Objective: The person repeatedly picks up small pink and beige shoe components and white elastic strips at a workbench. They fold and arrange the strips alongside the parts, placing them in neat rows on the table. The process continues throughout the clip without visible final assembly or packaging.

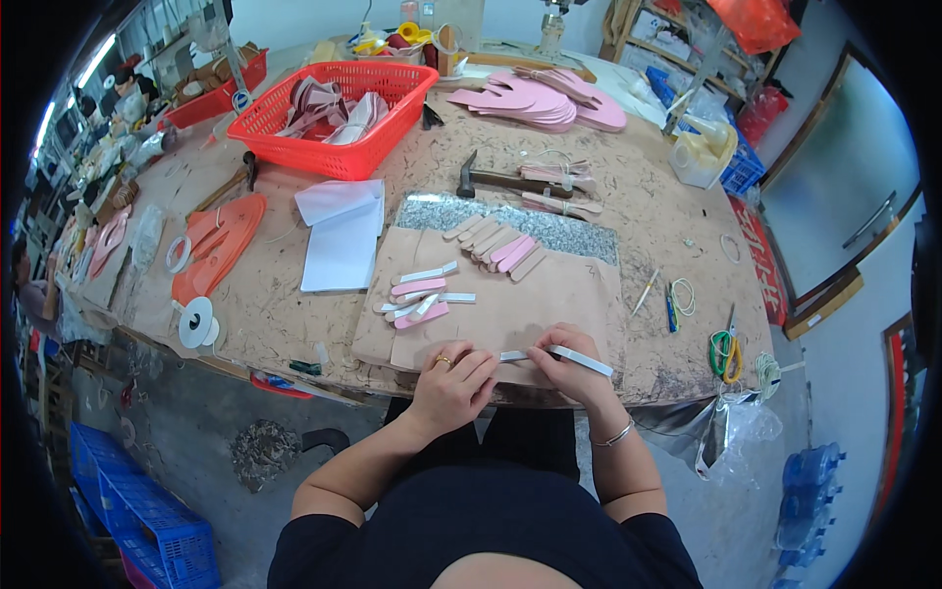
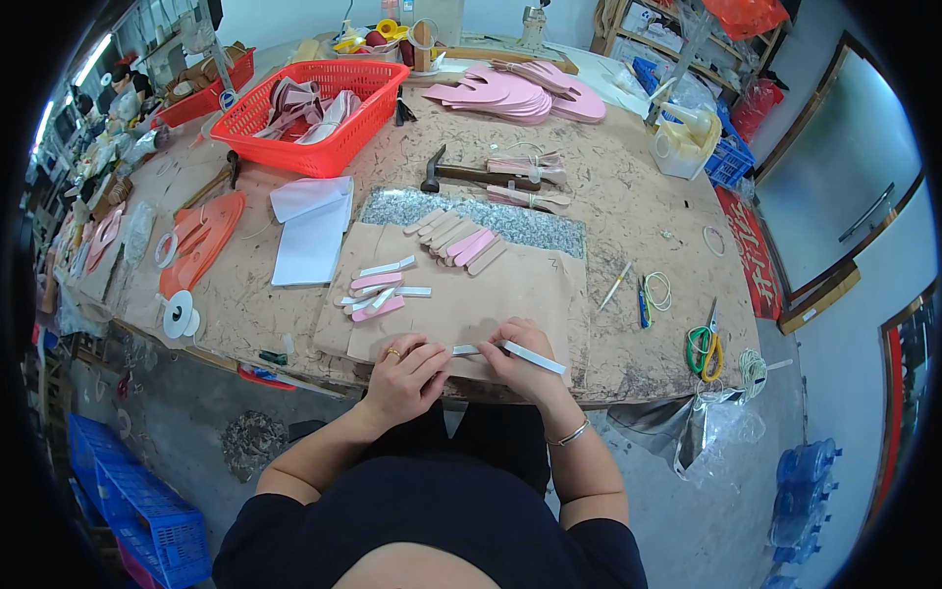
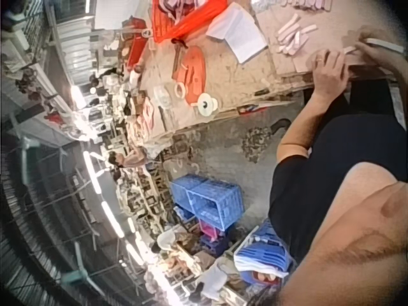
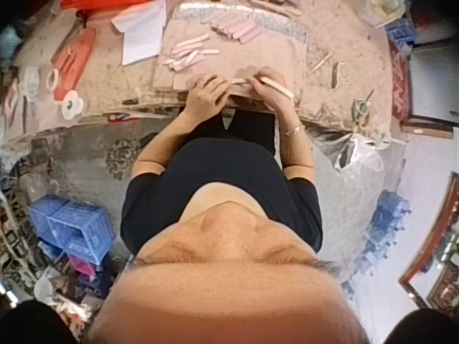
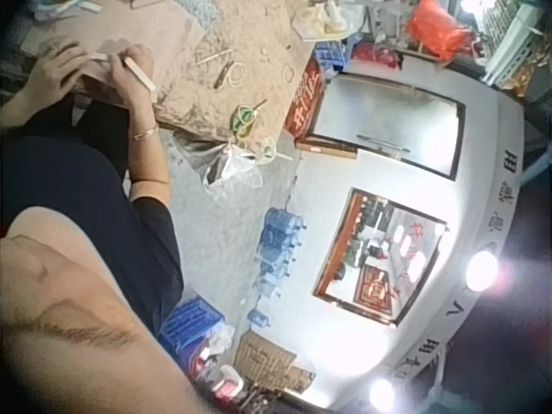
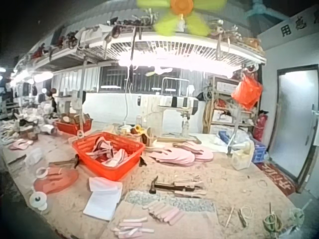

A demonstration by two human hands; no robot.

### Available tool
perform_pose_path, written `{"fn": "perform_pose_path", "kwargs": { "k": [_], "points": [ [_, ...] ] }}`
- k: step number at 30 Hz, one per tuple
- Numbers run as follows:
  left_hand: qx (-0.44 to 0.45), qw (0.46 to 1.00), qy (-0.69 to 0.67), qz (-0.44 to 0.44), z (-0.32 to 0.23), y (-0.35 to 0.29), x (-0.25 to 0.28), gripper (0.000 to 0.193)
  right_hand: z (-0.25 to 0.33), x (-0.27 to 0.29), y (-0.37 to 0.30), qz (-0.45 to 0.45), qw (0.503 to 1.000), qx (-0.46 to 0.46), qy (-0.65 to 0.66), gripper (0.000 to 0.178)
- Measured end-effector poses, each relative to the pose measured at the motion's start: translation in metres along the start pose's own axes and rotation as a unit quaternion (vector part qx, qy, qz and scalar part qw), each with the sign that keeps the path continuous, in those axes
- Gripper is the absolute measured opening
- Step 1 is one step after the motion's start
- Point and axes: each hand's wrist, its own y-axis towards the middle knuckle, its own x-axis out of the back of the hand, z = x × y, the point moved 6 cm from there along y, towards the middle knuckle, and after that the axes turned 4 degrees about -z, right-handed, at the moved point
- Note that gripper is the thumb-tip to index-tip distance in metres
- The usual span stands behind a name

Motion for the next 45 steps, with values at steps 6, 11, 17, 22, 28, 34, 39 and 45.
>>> {"fn": "perform_pose_path", "kwargs": {
  "k": [6, 11, 17, 22, 28, 34, 39, 45],
  "points": [
    [-0.013, 1.000, 0.008, 0.015, -0.003, 0.004, 0.000, 0.036, -0.002, 0.000, -0.001, -0.005, 1.000, 0.007, 0.005, 0.017],
    [-0.011, 0.998, 0.026, 0.061, -0.009, 0.009, -0.001, 0.043, 0.011, 0.003, -0.008, -0.072, 0.987, 0.069, -0.130, 0.010],
    [-0.014, 0.998, 0.027, 0.055, -0.009, 0.010, -0.002, 0.044, 0.033, 0.010, -0.036, -0.193, 0.925, 0.102, -0.312, 0.017],
    [-0.008, 0.998, 0.016, 0.053, -0.008, 0.010, -0.003, 0.044, 0.015, 0.024, -0.023, -0.242, 0.928, 0.040, -0.280, 0.039],
    [-0.006, 0.999, 0.005, 0.045, -0.008, 0.011, -0.002, 0.044, -0.036, 0.033, -0.004, -0.138, 0.990, -0.013, -0.021, 0.034],
    [-0.002, 0.999, -0.001, 0.047, -0.006, 0.009, -0.003, 0.044, -0.023, 0.026, -0.006, -0.183, 0.978, 0.030, -0.095, 0.017],
    [0.017, 0.998, -0.015, 0.067, -0.007, 0.014, 0.000, 0.040, -0.016, 0.024, -0.008, -0.195, 0.971, 0.088, -0.106, 0.013],
    [0.094, 0.993, -0.070, 0.021, -0.009, 0.047, -0.015, 0.028, 0.041, 0.035, -0.022, -0.185, 0.970, 0.154, 0.025, 0.013]
  ]
}}
